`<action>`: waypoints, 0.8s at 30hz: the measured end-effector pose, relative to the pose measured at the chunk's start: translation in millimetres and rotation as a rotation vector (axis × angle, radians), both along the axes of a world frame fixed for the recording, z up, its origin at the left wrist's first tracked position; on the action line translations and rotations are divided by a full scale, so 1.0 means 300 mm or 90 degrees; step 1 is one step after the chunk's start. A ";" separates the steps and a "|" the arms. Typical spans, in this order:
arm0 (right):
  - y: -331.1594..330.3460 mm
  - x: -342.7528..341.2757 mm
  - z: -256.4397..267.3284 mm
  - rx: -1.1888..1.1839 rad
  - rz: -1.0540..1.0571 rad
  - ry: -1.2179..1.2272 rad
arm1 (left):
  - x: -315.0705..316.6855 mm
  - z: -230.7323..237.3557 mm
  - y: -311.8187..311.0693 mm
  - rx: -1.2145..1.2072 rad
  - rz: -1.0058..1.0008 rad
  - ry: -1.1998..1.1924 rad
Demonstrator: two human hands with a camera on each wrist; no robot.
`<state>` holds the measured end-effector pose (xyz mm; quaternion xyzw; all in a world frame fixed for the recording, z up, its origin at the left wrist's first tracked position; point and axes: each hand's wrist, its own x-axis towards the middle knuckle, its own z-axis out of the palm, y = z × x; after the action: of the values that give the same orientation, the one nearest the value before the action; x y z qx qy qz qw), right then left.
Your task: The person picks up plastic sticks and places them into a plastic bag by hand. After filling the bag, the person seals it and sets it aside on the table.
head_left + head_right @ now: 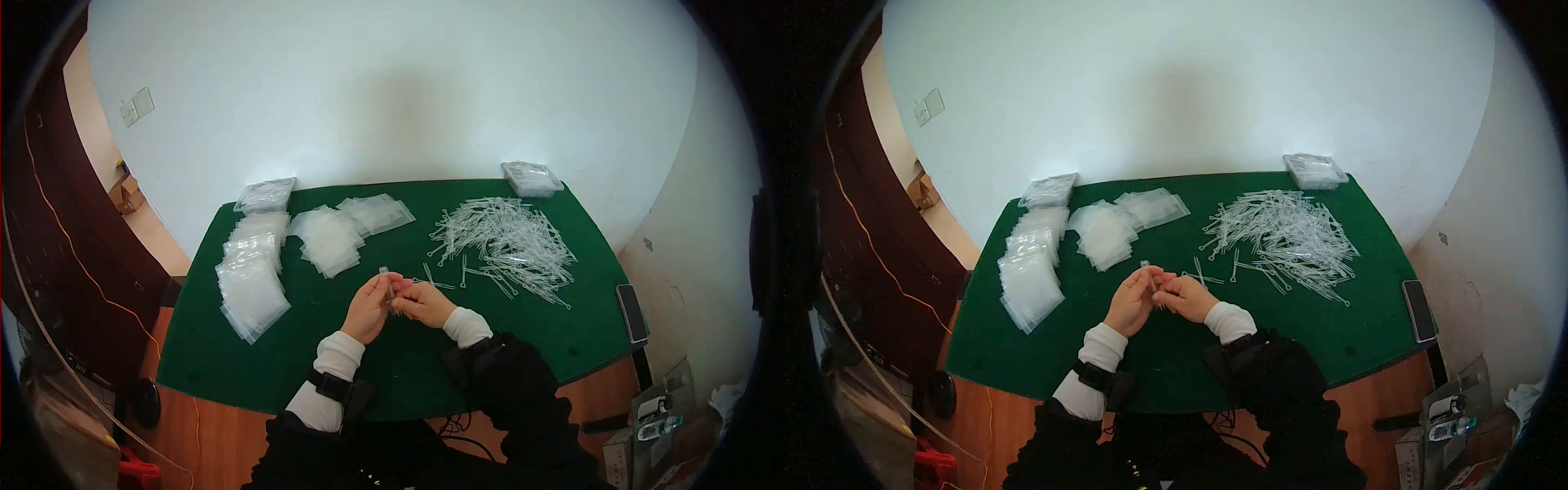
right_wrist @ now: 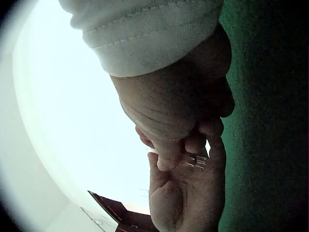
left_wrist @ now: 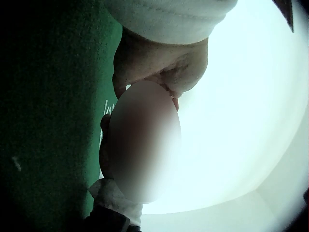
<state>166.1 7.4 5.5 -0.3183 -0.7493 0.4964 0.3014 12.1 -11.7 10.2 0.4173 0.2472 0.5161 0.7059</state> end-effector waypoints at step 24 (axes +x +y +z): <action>0.008 0.003 -0.013 0.025 -0.028 -0.055 | -0.019 -0.033 0.031 -0.001 0.121 -0.152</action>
<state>167.0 9.9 1.5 -0.3503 -0.7639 0.4607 0.2856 6.4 -2.5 0.4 0.3269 0.2000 0.6266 0.6786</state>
